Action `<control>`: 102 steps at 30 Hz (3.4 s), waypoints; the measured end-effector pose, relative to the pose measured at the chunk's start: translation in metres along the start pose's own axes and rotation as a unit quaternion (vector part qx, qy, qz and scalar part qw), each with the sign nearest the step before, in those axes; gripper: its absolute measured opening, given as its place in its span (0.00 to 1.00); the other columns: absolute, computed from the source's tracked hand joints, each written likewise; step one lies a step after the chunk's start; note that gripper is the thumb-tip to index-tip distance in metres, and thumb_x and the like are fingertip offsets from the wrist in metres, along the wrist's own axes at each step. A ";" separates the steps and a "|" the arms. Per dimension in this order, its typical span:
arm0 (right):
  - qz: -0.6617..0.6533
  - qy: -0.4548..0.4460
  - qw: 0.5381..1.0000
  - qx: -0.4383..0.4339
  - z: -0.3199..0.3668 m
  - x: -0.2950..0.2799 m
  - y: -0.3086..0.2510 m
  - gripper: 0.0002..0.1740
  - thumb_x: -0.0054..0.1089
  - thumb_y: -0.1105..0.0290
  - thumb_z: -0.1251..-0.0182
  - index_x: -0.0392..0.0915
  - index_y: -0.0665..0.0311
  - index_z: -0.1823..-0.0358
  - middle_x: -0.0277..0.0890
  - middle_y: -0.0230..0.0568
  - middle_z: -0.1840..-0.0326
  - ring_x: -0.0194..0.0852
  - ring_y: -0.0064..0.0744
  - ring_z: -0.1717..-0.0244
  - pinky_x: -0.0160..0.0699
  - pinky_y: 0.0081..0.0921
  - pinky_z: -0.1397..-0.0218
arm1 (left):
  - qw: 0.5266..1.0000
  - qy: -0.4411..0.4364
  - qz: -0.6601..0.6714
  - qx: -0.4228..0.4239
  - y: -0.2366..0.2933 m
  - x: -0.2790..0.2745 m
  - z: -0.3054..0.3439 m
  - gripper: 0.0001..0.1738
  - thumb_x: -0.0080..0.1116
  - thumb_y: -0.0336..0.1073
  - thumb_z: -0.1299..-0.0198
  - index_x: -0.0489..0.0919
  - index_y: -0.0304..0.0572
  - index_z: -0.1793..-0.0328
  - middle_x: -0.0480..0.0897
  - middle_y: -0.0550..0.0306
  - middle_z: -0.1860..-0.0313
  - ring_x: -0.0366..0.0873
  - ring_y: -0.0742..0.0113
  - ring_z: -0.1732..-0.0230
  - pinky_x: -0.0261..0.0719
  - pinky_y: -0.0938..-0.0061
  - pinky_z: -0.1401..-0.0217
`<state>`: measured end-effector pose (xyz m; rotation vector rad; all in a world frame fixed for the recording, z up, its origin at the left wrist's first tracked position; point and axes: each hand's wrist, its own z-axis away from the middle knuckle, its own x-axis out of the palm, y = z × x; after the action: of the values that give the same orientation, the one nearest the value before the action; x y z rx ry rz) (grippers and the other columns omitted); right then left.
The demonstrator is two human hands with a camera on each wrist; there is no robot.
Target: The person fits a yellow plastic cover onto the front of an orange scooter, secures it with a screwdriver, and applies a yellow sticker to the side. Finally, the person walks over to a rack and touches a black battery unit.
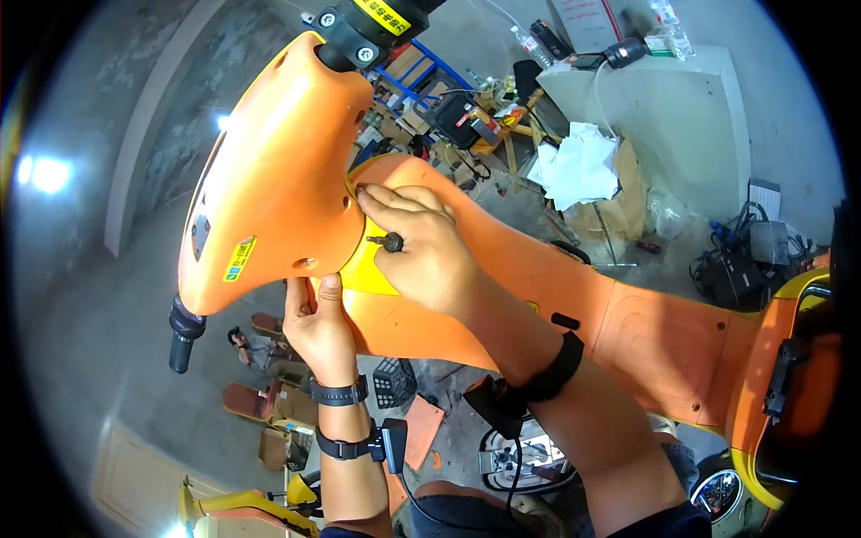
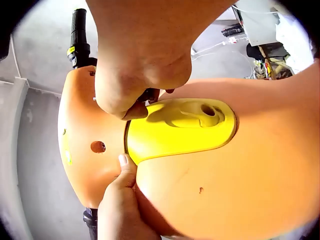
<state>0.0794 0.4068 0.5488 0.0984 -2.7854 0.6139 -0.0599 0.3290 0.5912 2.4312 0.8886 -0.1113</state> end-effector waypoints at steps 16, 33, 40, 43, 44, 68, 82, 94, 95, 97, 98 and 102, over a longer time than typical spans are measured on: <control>-0.162 0.032 0.984 0.060 -0.006 -0.012 0.028 0.30 0.57 0.78 0.41 0.72 0.70 0.34 0.73 0.53 0.33 0.66 0.48 0.29 0.64 0.38 0.28 | 0.989 -0.122 0.000 -0.087 0.013 -0.033 -0.020 0.37 0.64 0.47 0.33 0.63 0.35 0.25 0.69 0.52 0.29 0.67 0.59 0.30 0.64 0.63 0.25; -0.186 -0.263 0.944 0.066 -0.064 -0.008 0.028 0.33 0.56 0.75 0.41 0.71 0.52 0.30 0.76 0.64 0.42 0.69 0.64 0.36 0.67 0.44 0.31 | 0.996 -0.027 -0.065 -0.058 0.033 0.011 -0.010 0.34 0.67 0.45 0.35 0.68 0.31 0.32 0.76 0.50 0.35 0.74 0.59 0.37 0.68 0.64 0.30; -0.199 -0.161 0.967 -0.014 -0.052 -0.007 0.016 0.24 0.55 0.75 0.41 0.71 0.65 0.41 0.77 0.63 0.45 0.69 0.66 0.39 0.66 0.51 0.33 | 0.997 -0.009 -0.027 -0.068 0.036 0.020 -0.006 0.31 0.68 0.40 0.35 0.69 0.32 0.32 0.78 0.53 0.37 0.74 0.62 0.39 0.69 0.66 0.32; -0.178 -0.115 0.977 -0.002 -0.048 0.000 0.012 0.21 0.64 0.73 0.44 0.71 0.66 0.49 0.79 0.57 0.51 0.74 0.61 0.43 0.64 0.51 0.33 | 0.998 -0.007 -0.038 -0.057 0.035 0.024 -0.008 0.31 0.67 0.38 0.35 0.69 0.33 0.32 0.78 0.54 0.37 0.74 0.62 0.39 0.69 0.67 0.32; -0.178 -0.117 0.977 -0.004 -0.046 0.002 0.009 0.21 0.64 0.73 0.44 0.71 0.66 0.49 0.79 0.57 0.51 0.74 0.61 0.43 0.64 0.51 0.33 | 0.998 -0.002 -0.047 -0.052 0.035 0.023 -0.008 0.31 0.67 0.37 0.35 0.69 0.33 0.31 0.77 0.54 0.37 0.74 0.63 0.38 0.69 0.67 0.32; -0.176 0.000 0.915 0.362 0.075 -0.049 -0.046 0.19 0.47 0.83 0.32 0.72 0.68 0.41 0.78 0.39 0.46 0.79 0.25 0.61 0.77 0.21 0.60 | 1.000 0.001 -0.005 -0.002 0.013 0.014 -0.011 0.35 0.75 0.32 0.48 0.67 0.32 0.37 0.81 0.41 0.42 0.81 0.52 0.41 0.77 0.65 0.39; 0.024 -0.065 0.790 0.610 0.176 -0.079 -0.025 0.06 0.58 0.71 0.31 0.78 0.65 0.58 0.75 0.33 0.71 0.64 0.20 0.81 0.64 0.21 0.77 | 0.993 0.072 -0.064 0.071 0.005 0.007 -0.004 0.35 0.73 0.37 0.48 0.68 0.33 0.37 0.80 0.38 0.46 0.76 0.38 0.42 0.74 0.54 0.39; 0.132 -0.173 0.842 0.493 0.195 -0.081 0.024 0.13 0.59 0.65 0.32 0.80 0.71 0.61 0.78 0.40 0.74 0.75 0.29 0.72 0.72 0.30 0.66 | 0.988 0.017 0.120 -0.091 0.103 0.025 -0.008 0.30 0.61 0.50 0.31 0.78 0.34 0.82 0.72 0.64 0.89 0.68 0.79 0.85 0.63 0.78 0.80; 0.131 -0.173 0.844 0.491 0.195 -0.080 0.026 0.13 0.59 0.65 0.32 0.80 0.71 0.61 0.78 0.40 0.74 0.75 0.29 0.72 0.72 0.30 0.66 | 0.984 0.019 0.140 -0.109 0.102 0.028 -0.011 0.29 0.61 0.50 0.31 0.79 0.34 0.81 0.72 0.64 0.89 0.68 0.79 0.85 0.64 0.78 0.80; 0.116 -0.175 0.838 0.504 0.190 -0.076 0.028 0.13 0.59 0.65 0.33 0.80 0.71 0.60 0.78 0.40 0.74 0.75 0.29 0.72 0.72 0.29 0.66 | 0.980 -0.003 0.136 -0.143 0.100 0.025 -0.016 0.25 0.62 0.51 0.32 0.88 0.31 0.68 0.81 0.62 0.80 0.73 0.81 0.79 0.70 0.81 0.75; 0.116 -0.175 0.839 0.503 0.186 -0.073 0.023 0.13 0.59 0.65 0.33 0.80 0.71 0.60 0.78 0.40 0.74 0.75 0.29 0.72 0.72 0.29 0.66 | 0.981 -0.003 0.136 -0.141 0.099 0.027 -0.015 0.25 0.62 0.51 0.32 0.88 0.31 0.68 0.81 0.62 0.80 0.73 0.81 0.79 0.70 0.81 0.75; 0.122 -0.194 0.828 0.511 0.185 -0.067 0.017 0.10 0.58 0.70 0.32 0.80 0.71 0.57 0.79 0.35 0.66 0.73 0.23 0.66 0.71 0.22 0.61 | 0.984 0.059 0.130 -0.106 0.095 0.040 -0.013 0.25 0.58 0.43 0.31 0.80 0.30 0.78 0.71 0.61 0.89 0.69 0.78 0.83 0.65 0.74 0.77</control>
<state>0.0932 0.3447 0.3617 0.0861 -2.4495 2.3065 0.0285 0.2985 0.6363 2.3455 0.5891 0.2143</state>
